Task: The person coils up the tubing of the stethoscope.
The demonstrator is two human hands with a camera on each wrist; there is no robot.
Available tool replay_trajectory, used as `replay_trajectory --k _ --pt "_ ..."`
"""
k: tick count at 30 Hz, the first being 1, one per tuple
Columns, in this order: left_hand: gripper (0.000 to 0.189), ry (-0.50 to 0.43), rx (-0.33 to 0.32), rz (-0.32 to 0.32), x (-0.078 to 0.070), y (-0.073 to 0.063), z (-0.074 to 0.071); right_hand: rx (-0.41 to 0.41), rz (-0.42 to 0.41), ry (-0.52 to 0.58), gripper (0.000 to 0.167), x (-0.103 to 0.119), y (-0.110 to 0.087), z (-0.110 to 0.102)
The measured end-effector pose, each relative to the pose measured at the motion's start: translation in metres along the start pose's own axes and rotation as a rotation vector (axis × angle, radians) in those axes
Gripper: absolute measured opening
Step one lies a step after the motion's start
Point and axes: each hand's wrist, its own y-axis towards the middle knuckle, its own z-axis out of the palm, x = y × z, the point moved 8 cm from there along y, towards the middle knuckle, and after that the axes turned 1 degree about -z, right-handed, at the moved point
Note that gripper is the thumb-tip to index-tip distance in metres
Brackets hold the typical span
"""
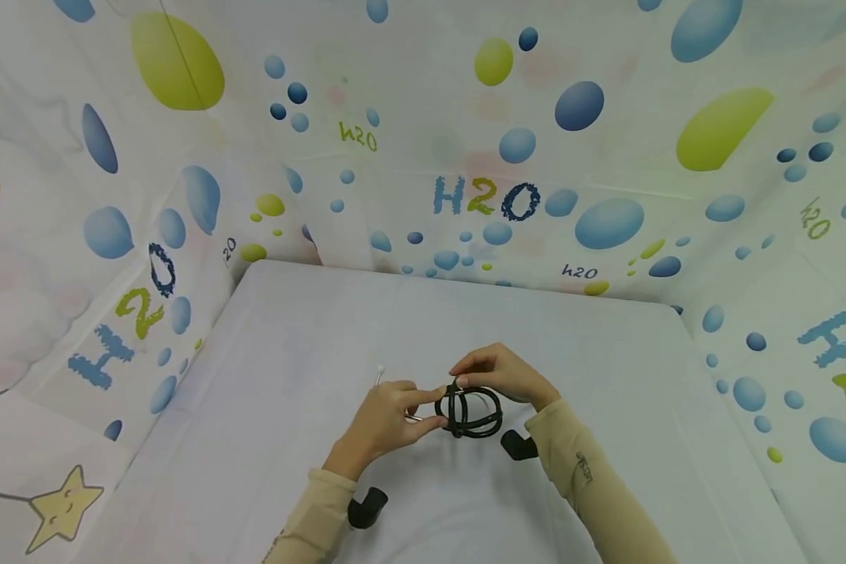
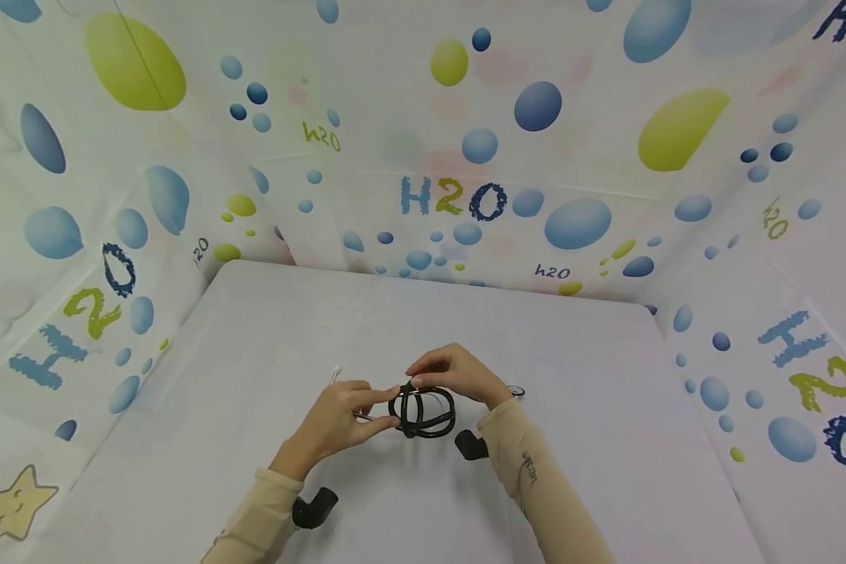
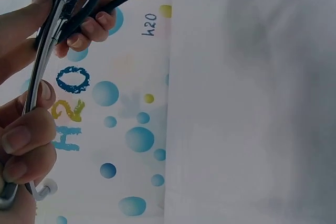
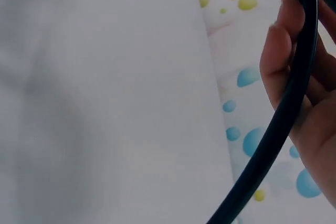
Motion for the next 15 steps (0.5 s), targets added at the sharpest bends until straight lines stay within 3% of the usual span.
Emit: replay_trajectory --k 7,11,13,15 --pt "0.039 -0.071 -0.036 -0.027 0.003 -0.001 0.000 -0.074 0.068 0.125 0.024 -0.019 -0.005 0.003" --pt "0.039 -0.087 -0.075 -0.039 0.005 -0.001 -0.002 -0.142 0.037 0.175 0.029 -0.026 -0.012 0.008" --pt "0.039 -0.094 -0.094 -0.051 0.007 -0.001 -0.003 -0.178 -0.003 0.163 0.027 -0.028 -0.015 0.012" --pt "0.040 -0.087 -0.118 -0.058 0.009 -0.001 -0.004 -0.227 -0.039 0.053 0.024 -0.027 -0.017 0.015"
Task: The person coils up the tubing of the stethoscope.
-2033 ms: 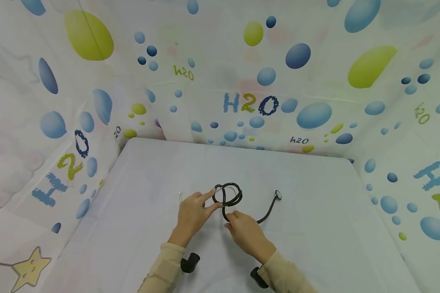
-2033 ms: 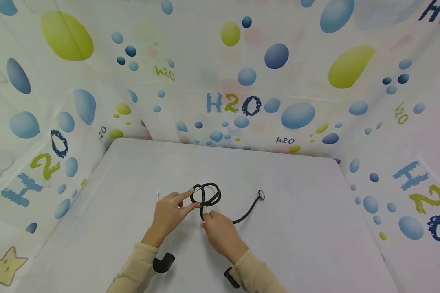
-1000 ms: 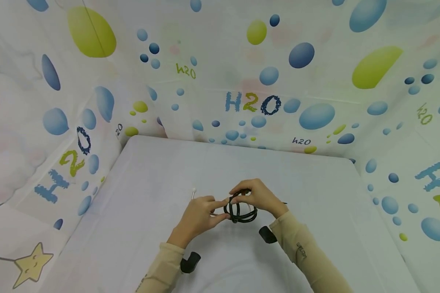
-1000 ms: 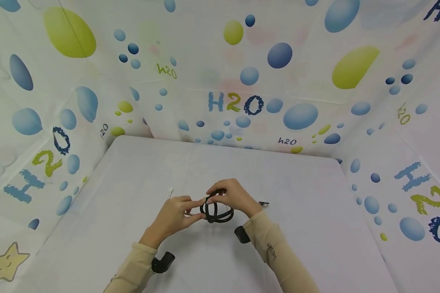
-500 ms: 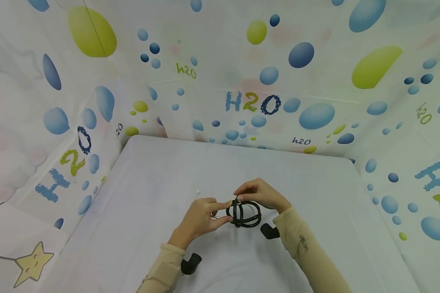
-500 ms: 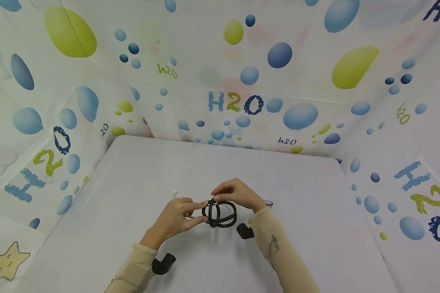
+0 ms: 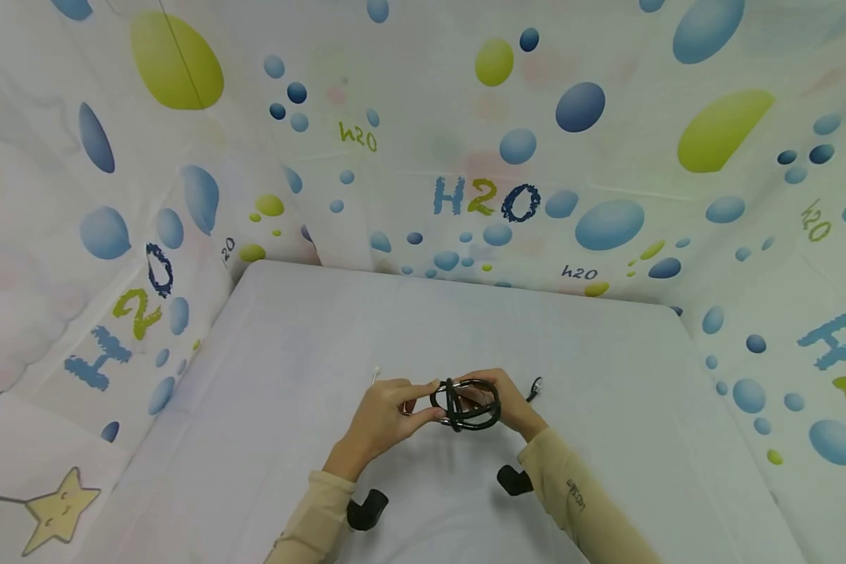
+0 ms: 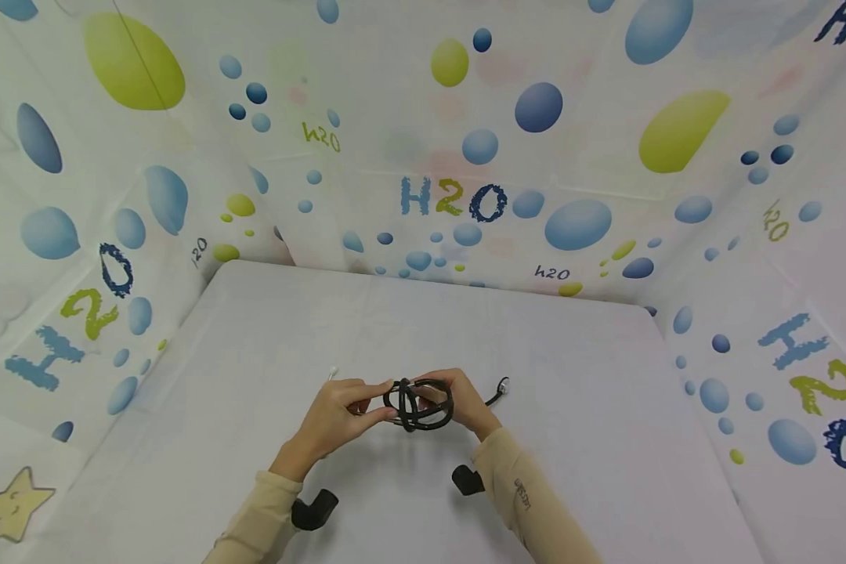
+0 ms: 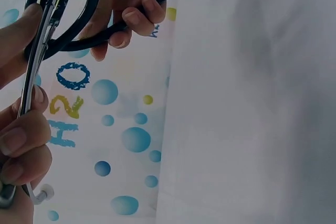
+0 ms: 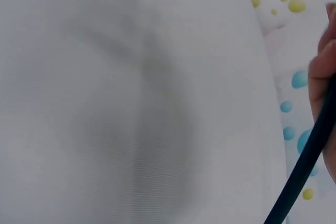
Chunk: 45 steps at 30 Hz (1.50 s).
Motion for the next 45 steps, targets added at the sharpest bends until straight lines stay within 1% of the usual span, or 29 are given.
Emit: replay_trajectory --k 1,2,4,5,7,9,10,12,14,17,21,24,26,29,31,32,33,35,38,40,42,45 --pt "0.039 0.008 -0.010 0.000 0.000 0.000 -0.001 -0.023 -0.015 -0.060 0.023 0.001 -0.001 0.002" --pt "0.040 0.014 -0.023 0.002 0.001 0.000 -0.001 -0.049 -0.033 -0.146 0.022 0.003 -0.003 0.004" --pt "0.039 0.034 -0.054 0.006 0.001 0.000 -0.004 -0.085 -0.020 -0.241 0.022 0.002 -0.006 0.009" --pt "0.039 0.044 -0.071 0.010 0.001 0.001 -0.005 -0.093 -0.004 -0.265 0.022 0.001 -0.008 0.012" --pt "0.038 0.060 -0.095 0.014 0.002 0.001 -0.008 -0.099 0.019 -0.259 0.020 0.000 -0.013 0.018" --pt "0.038 0.085 -0.108 0.004 0.004 0.002 -0.009 -0.113 0.038 -0.252 0.017 -0.002 -0.018 0.023" --pt "0.037 0.096 -0.109 -0.001 0.006 0.001 -0.010 -0.128 0.035 -0.269 0.016 -0.001 -0.020 0.024" --pt "0.038 0.121 -0.101 -0.014 0.009 0.000 -0.009 -0.153 -0.013 -0.345 0.016 0.004 -0.024 0.027" --pt "0.038 0.153 -0.101 -0.031 0.012 0.000 -0.010 -0.155 -0.060 -0.426 0.016 0.011 -0.027 0.031" --pt "0.038 0.195 -0.108 -0.050 0.014 -0.001 -0.012 -0.102 -0.134 -0.542 0.013 0.023 -0.029 0.042" --pt "0.039 0.240 -0.109 -0.070 0.014 -0.002 -0.014 -0.046 -0.175 -0.716 0.018 0.041 -0.034 0.053" --pt "0.038 0.265 -0.104 -0.075 0.014 -0.003 -0.014 -0.047 -0.162 -0.857 0.027 0.056 -0.035 0.056" --pt "0.038 0.285 -0.100 -0.076 0.015 -0.003 -0.015 -0.057 -0.123 -0.928 0.026 0.064 -0.036 0.056" --pt "0.037 0.331 -0.101 -0.080 0.016 -0.002 -0.016 -0.085 -0.047 -0.975 0.019 0.073 -0.036 0.052" --pt "0.038 0.354 -0.103 -0.099 0.019 -0.002 -0.018 -0.089 -0.022 -0.980 0.017 0.079 -0.037 0.049" --pt "0.038 0.360 -0.101 -0.110 0.020 -0.003 -0.019 -0.081 -0.022 -0.985 0.016 0.082 -0.037 0.048" --pt "0.038 0.358 -0.097 -0.120 0.021 -0.003 -0.019 -0.070 -0.033 -0.999 0.016 0.086 -0.038 0.047" --pt "0.039 0.331 -0.083 -0.140 0.023 -0.003 -0.018 -0.034 -0.081 -1.048 0.017 0.093 -0.038 0.046" --pt "0.038 0.291 -0.057 -0.151 0.022 -0.003 -0.016 0.035 -0.145 -1.121 0.018 0.102 -0.036 0.046" --pt "0.038 0.276 -0.044 -0.154 0.021 -0.003 -0.014 0.084 -0.169 -1.150 0.019 0.106 -0.034 0.049" --pt "0.037 0.275 -0.031 -0.153 0.019 -0.002 -0.012 0.127 -0.173 -1.164 0.021 0.110 -0.032 0.052" --pt "0.036 0.283 -0.014 -0.144 0.016 -0.001 -0.011 0.171 -0.208 -1.173 0.019 0.112 -0.027 0.058"
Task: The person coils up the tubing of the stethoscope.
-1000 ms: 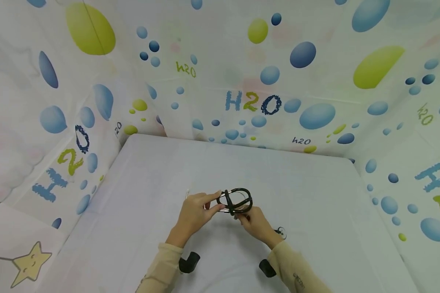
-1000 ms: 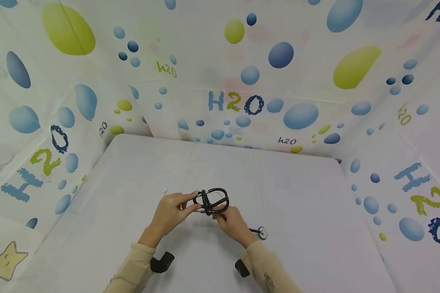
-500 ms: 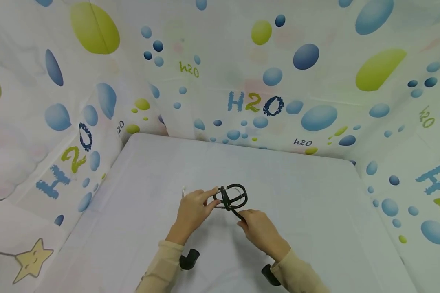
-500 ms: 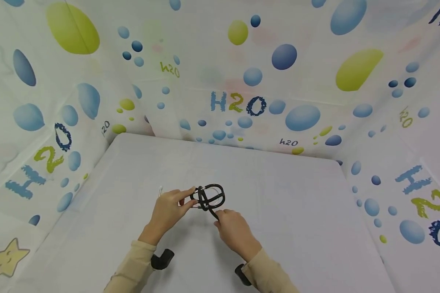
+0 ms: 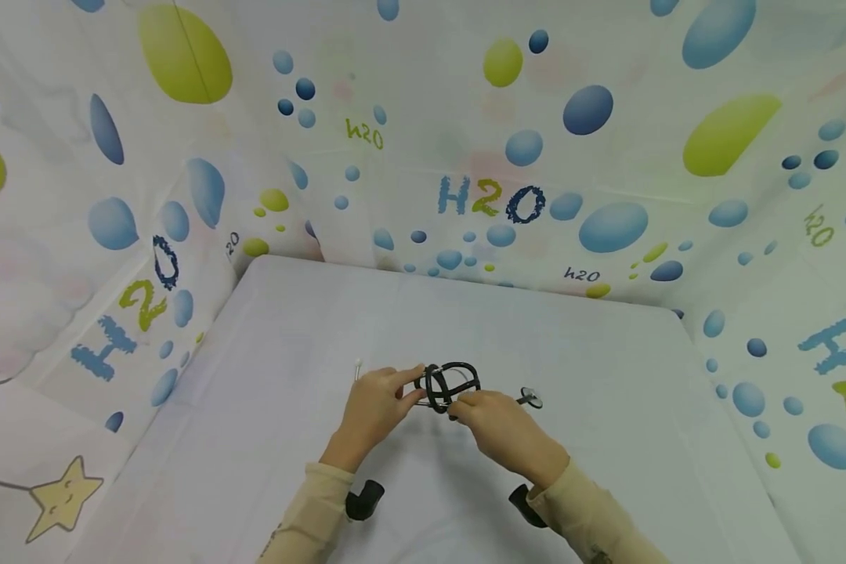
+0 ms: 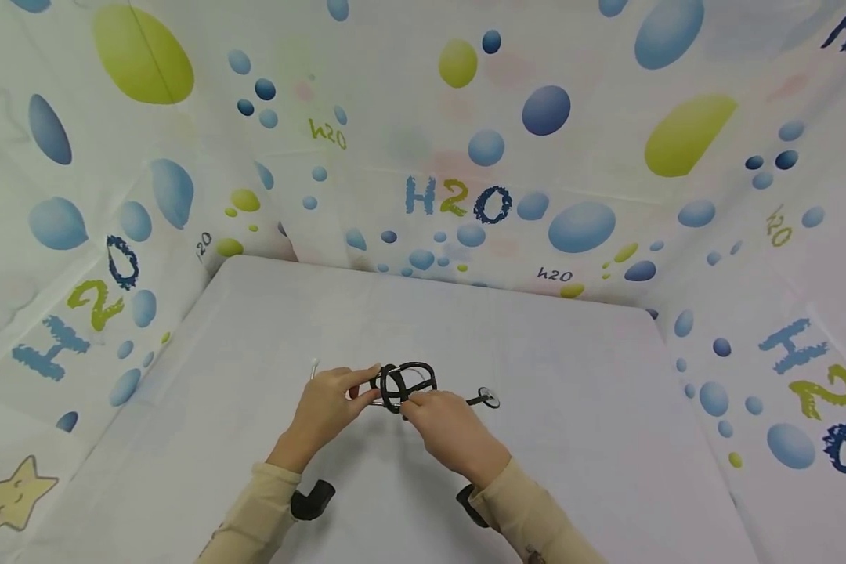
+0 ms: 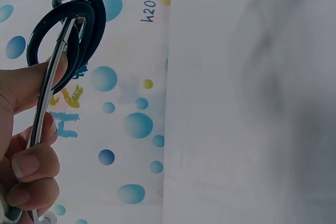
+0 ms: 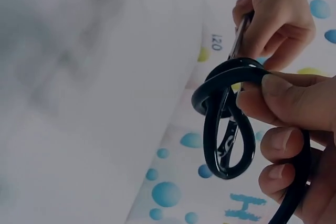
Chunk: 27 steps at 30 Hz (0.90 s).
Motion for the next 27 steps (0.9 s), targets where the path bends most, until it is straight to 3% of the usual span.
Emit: replay_trajectory --k 7,13,18,24,27 --pt "0.035 0.012 0.047 0.031 -0.007 -0.003 0.002 -0.084 -0.079 0.097 0.010 -0.003 0.008 0.002" --pt "0.035 -0.008 0.111 0.079 -0.014 -0.006 0.007 -0.141 -0.072 0.341 0.012 -0.027 0.013 -0.002" --pt "0.037 -0.058 0.112 0.139 -0.021 -0.005 0.007 -0.085 -0.020 0.592 0.015 -0.051 0.015 0.000" --pt "0.036 -0.147 0.157 0.215 -0.033 -0.007 0.011 -0.039 0.038 0.678 0.021 -0.072 0.016 0.004" --pt "0.037 -0.188 0.148 0.218 -0.033 -0.008 0.010 -0.015 0.054 0.792 0.020 -0.082 0.015 0.014"
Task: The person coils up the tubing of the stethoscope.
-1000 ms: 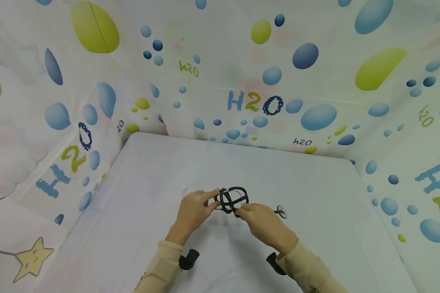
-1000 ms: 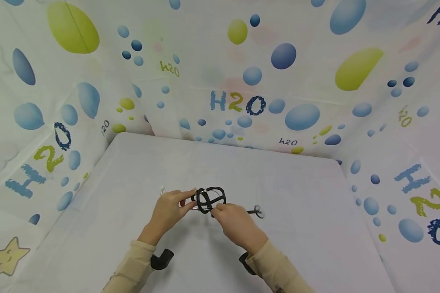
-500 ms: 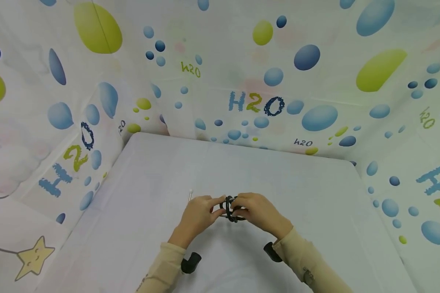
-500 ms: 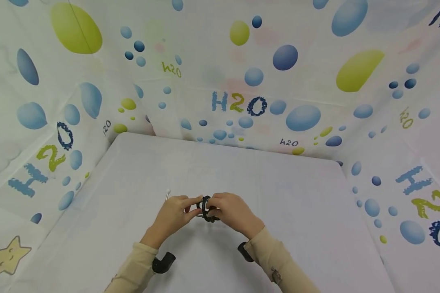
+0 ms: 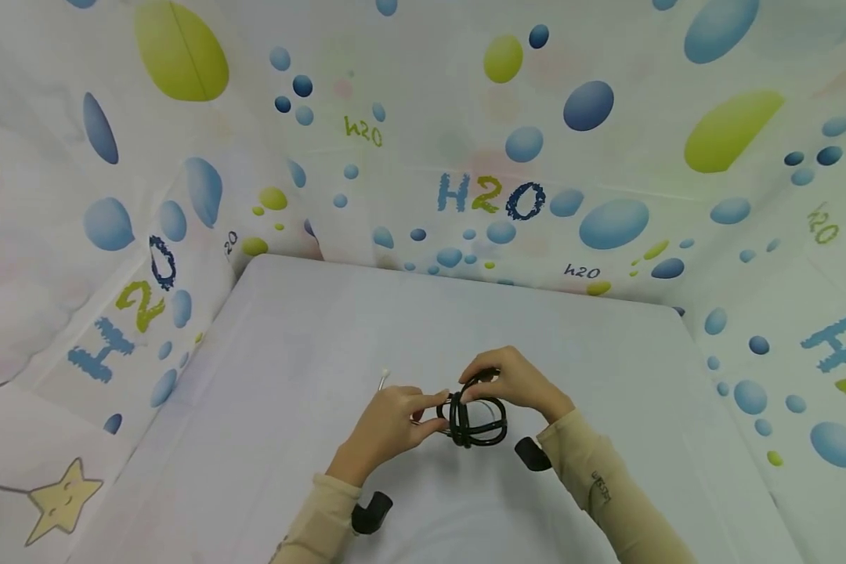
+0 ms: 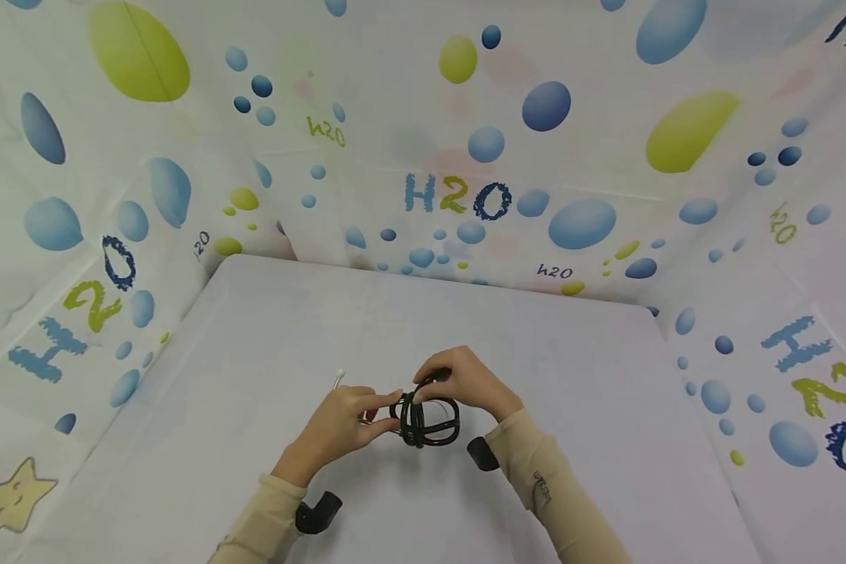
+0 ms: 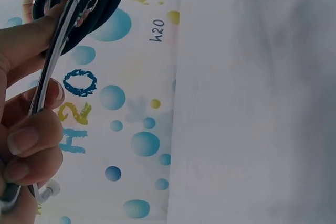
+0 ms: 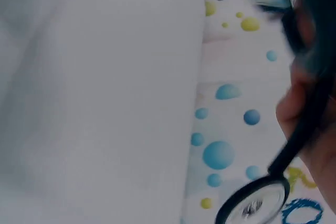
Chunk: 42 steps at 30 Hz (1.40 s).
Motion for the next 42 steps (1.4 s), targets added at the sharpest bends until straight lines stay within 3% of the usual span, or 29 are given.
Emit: replay_trajectory --k 7,13,17,21,24,26,28,33,36,39,42 --pt "0.038 -0.109 -0.053 0.031 -0.002 0.003 -0.010 -0.020 -0.005 0.267 0.019 -0.031 -0.003 0.003" --pt "0.037 -0.191 -0.121 -0.001 0.007 0.005 -0.017 -0.096 -0.005 0.333 0.026 -0.043 -0.005 0.013" --pt "0.036 -0.154 -0.180 -0.020 0.013 0.006 -0.025 -0.143 0.022 0.285 0.020 -0.047 -0.009 0.021" --pt "0.036 -0.066 -0.231 -0.060 0.021 0.006 -0.033 -0.151 0.095 0.249 0.015 -0.050 -0.016 0.034" --pt "0.036 0.003 -0.248 -0.090 0.026 0.006 -0.037 -0.163 0.102 0.251 0.015 -0.045 -0.021 0.042" --pt "0.036 0.031 -0.254 -0.107 0.029 0.005 -0.038 -0.189 0.096 0.195 0.014 -0.037 -0.023 0.045" --pt "0.037 0.059 -0.262 -0.132 0.032 0.003 -0.038 -0.240 0.073 0.066 0.012 -0.026 -0.024 0.046" --pt "0.037 0.125 -0.261 -0.192 0.037 0.000 -0.034 -0.364 0.027 -0.394 0.012 0.011 -0.027 0.056" --pt "0.037 0.147 -0.256 -0.224 0.039 -0.001 -0.032 -0.367 0.001 -0.576 0.019 0.027 -0.027 0.064" --pt "0.037 0.160 -0.254 -0.242 0.041 -0.003 -0.032 -0.372 -0.031 -0.628 0.021 0.035 -0.028 0.066" --pt "0.037 0.176 -0.255 -0.235 0.040 -0.003 -0.033 -0.435 -0.062 -0.629 0.024 0.040 -0.031 0.062"
